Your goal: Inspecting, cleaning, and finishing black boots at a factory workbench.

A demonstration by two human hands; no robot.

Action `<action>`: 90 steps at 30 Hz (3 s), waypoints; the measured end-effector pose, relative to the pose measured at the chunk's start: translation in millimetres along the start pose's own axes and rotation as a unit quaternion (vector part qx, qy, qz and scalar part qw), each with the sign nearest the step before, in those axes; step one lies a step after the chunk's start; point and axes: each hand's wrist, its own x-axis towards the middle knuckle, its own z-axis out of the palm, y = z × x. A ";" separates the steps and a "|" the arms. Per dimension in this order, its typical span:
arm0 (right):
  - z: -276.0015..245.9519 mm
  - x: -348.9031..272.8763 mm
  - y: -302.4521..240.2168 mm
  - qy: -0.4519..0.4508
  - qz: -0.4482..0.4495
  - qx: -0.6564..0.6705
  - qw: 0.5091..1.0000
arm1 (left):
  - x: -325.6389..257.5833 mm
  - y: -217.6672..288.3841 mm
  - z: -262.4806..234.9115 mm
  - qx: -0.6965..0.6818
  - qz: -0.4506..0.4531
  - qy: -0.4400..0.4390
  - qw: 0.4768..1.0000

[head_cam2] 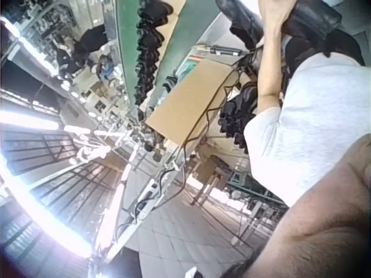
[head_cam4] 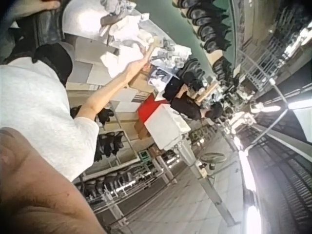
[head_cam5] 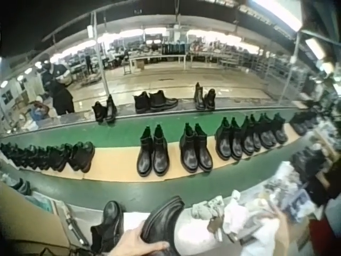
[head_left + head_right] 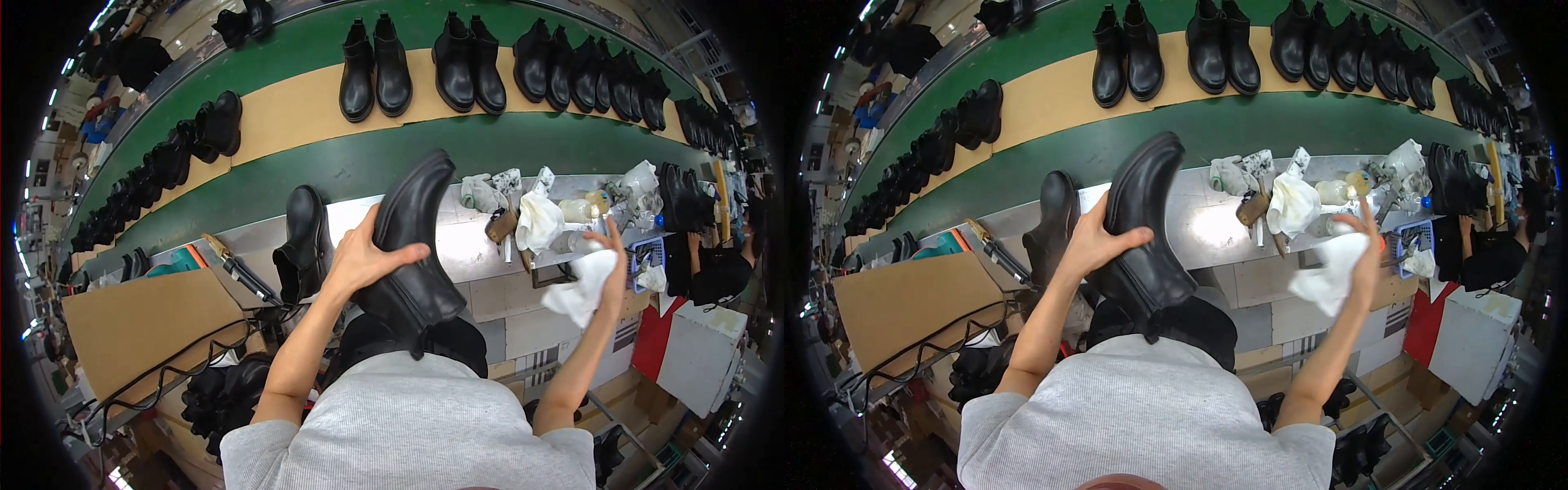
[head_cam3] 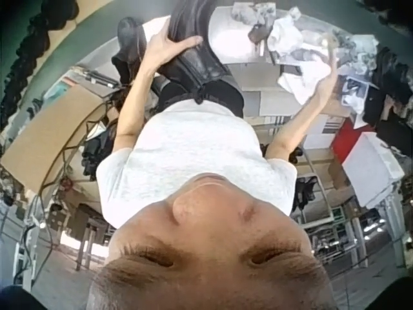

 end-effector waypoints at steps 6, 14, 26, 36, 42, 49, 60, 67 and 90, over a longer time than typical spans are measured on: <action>172.0 -41.0 -41.7 -0.252 -0.121 -0.062 0.958 | -18.8 22.0 4.3 0.113 0.050 0.017 0.992; 212.8 -39.2 -33.2 -0.176 -0.188 -0.163 0.953 | -23.1 15.8 -5.5 0.157 0.046 0.006 0.986; 226.3 -50.1 -31.9 -0.145 -0.173 -0.174 0.958 | -18.8 -4.5 -9.4 0.153 0.052 -0.023 0.987; 228.0 -54.2 -20.7 -0.179 -0.173 -0.043 0.968 | -15.3 -7.1 -11.0 0.141 0.056 -0.047 0.987; 234.3 -45.7 -14.7 -0.149 -0.152 -0.072 0.974 | -15.8 -13.6 -12.8 0.115 0.059 -0.034 0.991; 240.4 -58.3 -20.8 -0.153 -0.162 -0.107 0.969 | -17.0 -20.7 -14.6 0.101 0.062 -0.036 0.992; 243.1 -60.0 -18.0 -0.127 -0.206 -0.149 0.959 | -17.9 -17.2 -20.0 0.111 0.019 -0.063 0.992; 239.4 -54.7 -6.1 -0.144 -0.207 -0.115 0.961 | -17.2 -31.0 -16.4 0.100 0.067 -0.048 0.992; 235.7 -71.5 -10.4 -0.196 -0.124 -0.004 0.973 | -23.5 -35.6 -13.1 0.094 0.055 -0.054 0.993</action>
